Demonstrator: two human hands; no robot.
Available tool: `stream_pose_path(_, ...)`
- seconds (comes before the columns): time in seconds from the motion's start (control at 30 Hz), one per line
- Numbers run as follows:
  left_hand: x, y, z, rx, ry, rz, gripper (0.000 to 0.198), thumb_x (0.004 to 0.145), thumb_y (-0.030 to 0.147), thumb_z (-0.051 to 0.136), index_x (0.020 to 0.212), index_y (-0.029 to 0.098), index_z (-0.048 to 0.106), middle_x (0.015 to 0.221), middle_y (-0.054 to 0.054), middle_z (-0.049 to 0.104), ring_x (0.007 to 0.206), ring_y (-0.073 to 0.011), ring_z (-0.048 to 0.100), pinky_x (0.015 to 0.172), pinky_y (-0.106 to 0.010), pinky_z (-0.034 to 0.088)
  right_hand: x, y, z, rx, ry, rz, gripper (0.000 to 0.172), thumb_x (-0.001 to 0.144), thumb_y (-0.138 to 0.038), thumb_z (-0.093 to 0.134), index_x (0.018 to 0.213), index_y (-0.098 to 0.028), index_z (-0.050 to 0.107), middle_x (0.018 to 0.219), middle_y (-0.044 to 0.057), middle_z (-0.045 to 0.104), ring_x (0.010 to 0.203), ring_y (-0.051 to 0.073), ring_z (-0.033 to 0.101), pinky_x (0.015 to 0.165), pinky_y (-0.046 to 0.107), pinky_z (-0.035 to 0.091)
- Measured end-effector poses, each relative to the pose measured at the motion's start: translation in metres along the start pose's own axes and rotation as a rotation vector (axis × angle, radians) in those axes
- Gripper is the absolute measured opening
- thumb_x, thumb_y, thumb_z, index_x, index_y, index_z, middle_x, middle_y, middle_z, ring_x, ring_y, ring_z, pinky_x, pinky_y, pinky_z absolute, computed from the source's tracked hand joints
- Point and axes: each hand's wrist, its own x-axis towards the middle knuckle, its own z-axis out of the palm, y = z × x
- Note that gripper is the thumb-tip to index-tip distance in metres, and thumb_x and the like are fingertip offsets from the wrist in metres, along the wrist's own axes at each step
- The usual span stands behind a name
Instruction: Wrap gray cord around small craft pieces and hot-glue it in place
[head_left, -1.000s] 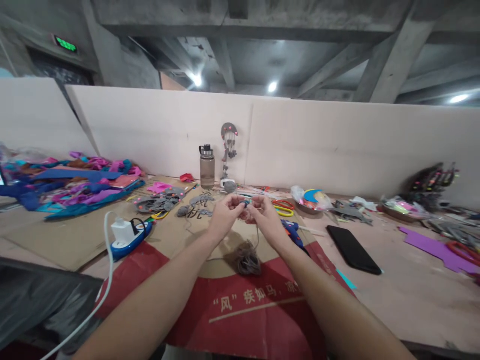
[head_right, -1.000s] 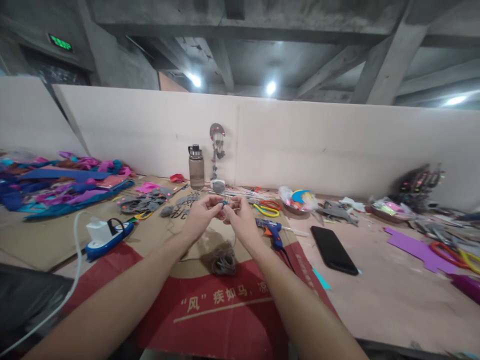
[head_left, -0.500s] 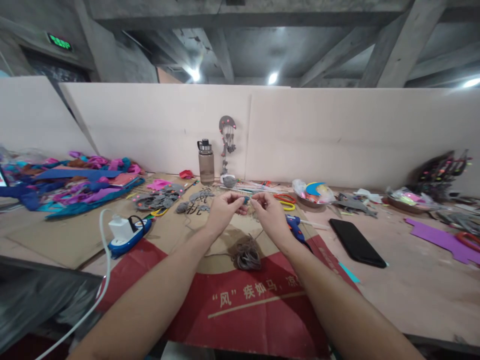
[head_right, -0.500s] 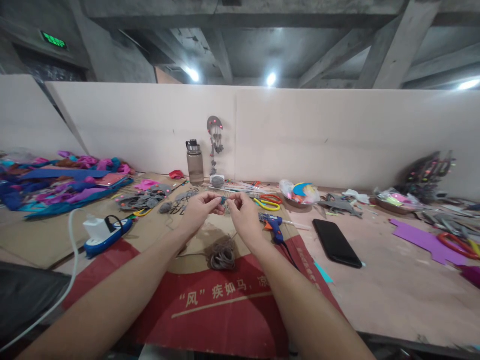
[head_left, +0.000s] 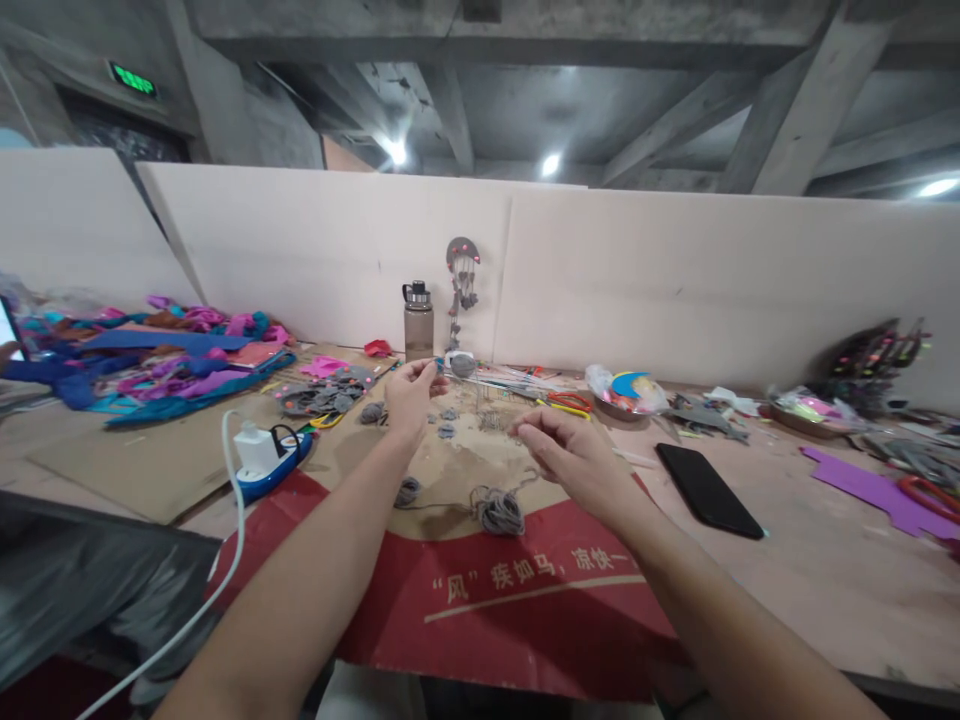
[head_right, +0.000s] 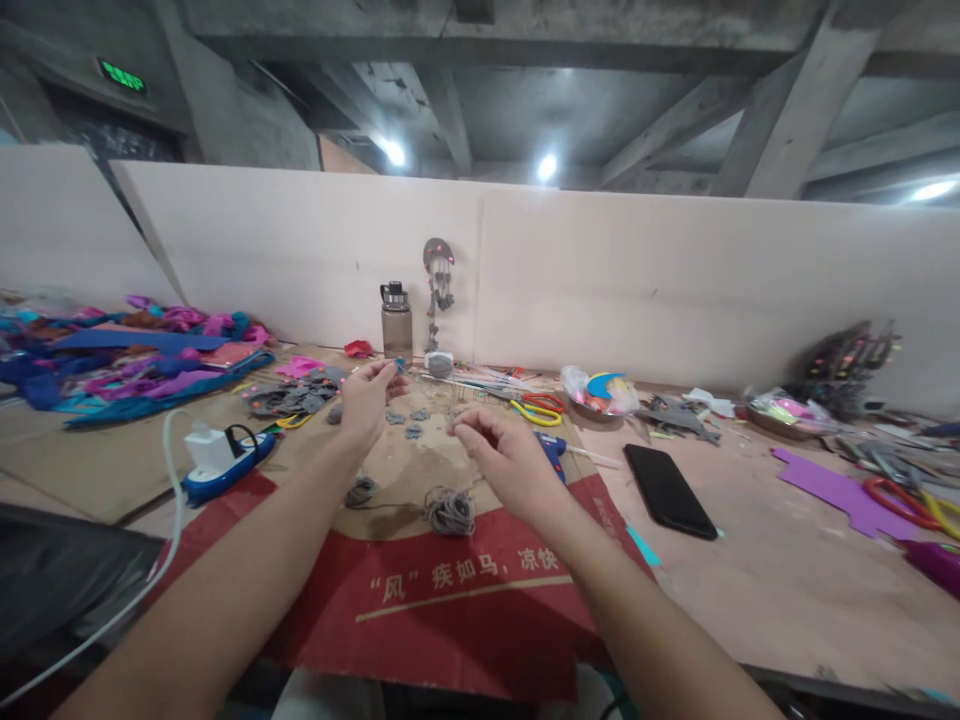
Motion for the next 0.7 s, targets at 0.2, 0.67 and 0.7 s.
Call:
stream_pose_path(0.2, 0.002, 0.002, -0.002, -0.044, 0.023, -0.015, 0.023, 0.066, 0.033, 0.069, 0.075, 0.014, 0.061, 0.064, 0.001, 0.059, 0.053, -0.0089, 0.057, 0.055, -0.023, 0.049, -0.041, -0.035, -0.002, -0.161, -0.309, -0.066, 0.019, 0.091, -0.028, 0.047, 0.092, -0.024, 0.065, 0.085, 0.001, 0.065, 0.079, 0.013, 0.058, 0.071, 0.024, 0.044)
stream_pose_path(0.67, -0.002, 0.003, 0.001, -0.014, -0.076, -0.047, 0.025, 0.065, 0.032, 0.071, 0.079, 0.013, 0.064, 0.066, -0.001, 0.062, 0.056, -0.0096, 0.058, 0.055, -0.021, 0.048, -0.017, 0.025, -0.032, -0.492, -0.235, 0.085, 0.038, 0.093, -0.039, 0.036, 0.076, -0.02, 0.065, 0.074, 0.004, 0.068, 0.068, 0.018, 0.061, 0.062, 0.028, 0.043)
stream_pose_path(0.7, -0.003, 0.003, 0.002, 0.007, -0.092, -0.035, 0.026, 0.066, 0.033, 0.071, 0.08, 0.013, 0.064, 0.067, -0.001, 0.062, 0.056, -0.0098, 0.058, 0.054, -0.022, 0.048, -0.011, 0.041, -0.039, -0.614, -0.039, 0.119, 0.036, 0.091, -0.04, 0.038, 0.075, -0.021, 0.063, 0.073, 0.006, 0.067, 0.068, 0.019, 0.061, 0.062, 0.029, 0.042)
